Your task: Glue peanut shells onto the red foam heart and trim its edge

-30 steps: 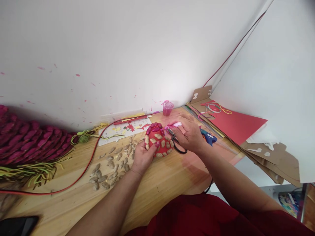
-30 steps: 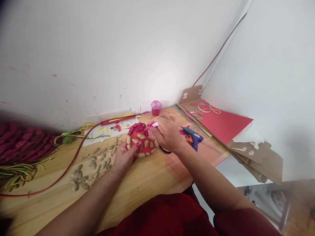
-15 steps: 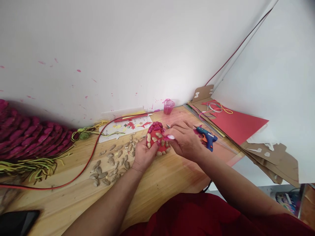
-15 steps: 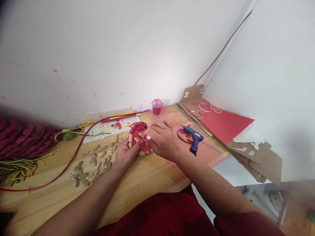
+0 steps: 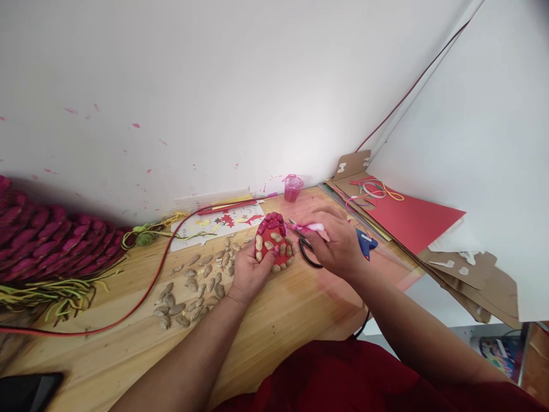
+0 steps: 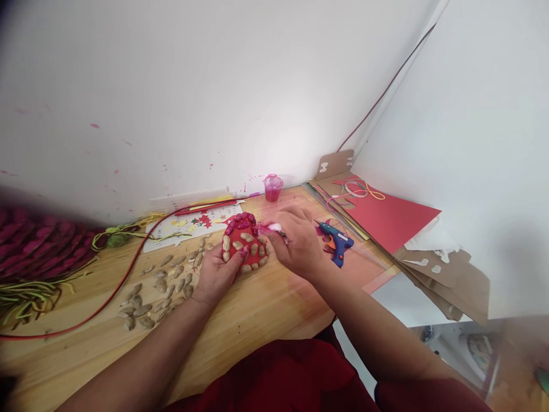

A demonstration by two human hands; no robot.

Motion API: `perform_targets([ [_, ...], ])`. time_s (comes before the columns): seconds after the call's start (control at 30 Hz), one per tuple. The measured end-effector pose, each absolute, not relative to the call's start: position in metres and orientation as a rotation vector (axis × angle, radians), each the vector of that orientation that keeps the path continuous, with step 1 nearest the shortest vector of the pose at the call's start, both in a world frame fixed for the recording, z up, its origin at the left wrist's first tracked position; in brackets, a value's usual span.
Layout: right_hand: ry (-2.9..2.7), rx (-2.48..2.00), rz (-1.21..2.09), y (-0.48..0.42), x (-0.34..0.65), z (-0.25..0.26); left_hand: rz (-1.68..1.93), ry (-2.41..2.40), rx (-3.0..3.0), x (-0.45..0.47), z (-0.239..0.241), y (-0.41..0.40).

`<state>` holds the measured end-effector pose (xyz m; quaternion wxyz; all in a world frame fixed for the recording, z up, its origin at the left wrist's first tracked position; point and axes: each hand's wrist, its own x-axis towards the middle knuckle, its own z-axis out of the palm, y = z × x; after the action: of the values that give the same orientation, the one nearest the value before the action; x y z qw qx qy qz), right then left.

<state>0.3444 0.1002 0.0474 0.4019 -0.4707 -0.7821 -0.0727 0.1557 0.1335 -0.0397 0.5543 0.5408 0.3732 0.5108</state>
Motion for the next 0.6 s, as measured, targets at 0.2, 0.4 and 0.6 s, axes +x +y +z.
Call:
perform_targets([
  [0.2, -1.848, -1.211, -0.08, 0.11, 0.351, 0.048, 1.188, 0.846, 1.29, 0.156, -0.044, 0.134],
  [0.4, -1.93, -1.244, -0.158, 0.111, 0.352, 0.043, 1.165, 0.882, 1.301, 0.155, -0.045, 0.135],
  [0.6, -1.933, -1.211, -0.103, 0.113, 0.348, 0.048, 1.164, 0.848, 1.259, 0.156, -0.045, 0.134],
])
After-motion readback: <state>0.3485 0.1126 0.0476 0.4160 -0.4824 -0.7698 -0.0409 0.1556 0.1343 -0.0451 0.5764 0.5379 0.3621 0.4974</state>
